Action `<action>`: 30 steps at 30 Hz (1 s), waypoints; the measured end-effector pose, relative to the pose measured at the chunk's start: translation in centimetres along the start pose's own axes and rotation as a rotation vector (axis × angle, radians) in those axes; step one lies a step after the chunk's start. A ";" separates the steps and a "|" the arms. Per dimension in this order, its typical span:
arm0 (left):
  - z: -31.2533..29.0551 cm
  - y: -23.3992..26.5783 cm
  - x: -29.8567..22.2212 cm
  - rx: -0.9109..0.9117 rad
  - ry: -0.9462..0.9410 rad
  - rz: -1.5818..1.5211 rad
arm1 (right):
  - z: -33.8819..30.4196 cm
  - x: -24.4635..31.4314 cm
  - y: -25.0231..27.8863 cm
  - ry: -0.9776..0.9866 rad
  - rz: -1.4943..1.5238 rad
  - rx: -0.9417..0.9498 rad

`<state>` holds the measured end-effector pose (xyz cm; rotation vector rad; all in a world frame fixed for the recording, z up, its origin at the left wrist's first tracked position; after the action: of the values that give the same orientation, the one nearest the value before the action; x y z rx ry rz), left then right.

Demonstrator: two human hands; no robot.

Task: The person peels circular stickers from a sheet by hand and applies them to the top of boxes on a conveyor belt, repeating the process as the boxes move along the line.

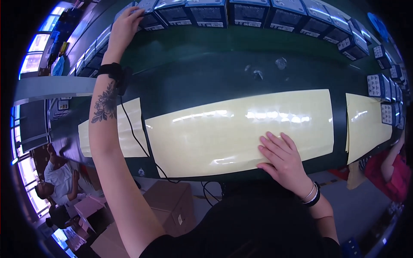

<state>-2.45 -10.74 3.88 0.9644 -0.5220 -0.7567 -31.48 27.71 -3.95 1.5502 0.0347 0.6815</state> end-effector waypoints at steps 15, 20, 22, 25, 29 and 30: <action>-14.7 2.1 -38.2 0.376 0.302 -0.756 | 0.8 2.9 -1.9 0.017 -0.053 -0.091; -15.7 2.8 -38.2 0.194 0.348 -0.819 | 0.9 3.4 -2.0 0.027 -0.073 -0.121; -15.8 2.8 -38.2 0.167 0.363 -0.839 | 0.9 3.4 -2.0 0.023 -0.082 -0.119; -16.5 2.8 -37.5 0.042 0.434 -0.914 | 0.9 3.5 -2.0 0.021 -0.084 -0.122; -17.2 3.1 -37.1 -0.055 0.511 -0.976 | 1.1 3.5 -1.9 0.023 -0.080 -0.125; -17.2 3.3 -37.1 -0.057 0.508 -0.972 | 1.1 3.5 -1.9 0.025 -0.082 -0.123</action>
<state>-13.08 28.10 -4.03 1.3019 0.4668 -1.3124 -27.40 28.44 -4.23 1.4144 0.0733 0.6273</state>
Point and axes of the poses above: each hand's wrist, its own z-axis towards the middle knuckle, its own y-axis out of the back of the hand, x = y × z, the point moved 9 cm from there along z, towards the middle knuckle, and after that the axes turned 13 degrees about -z, right-handed, at the moved point
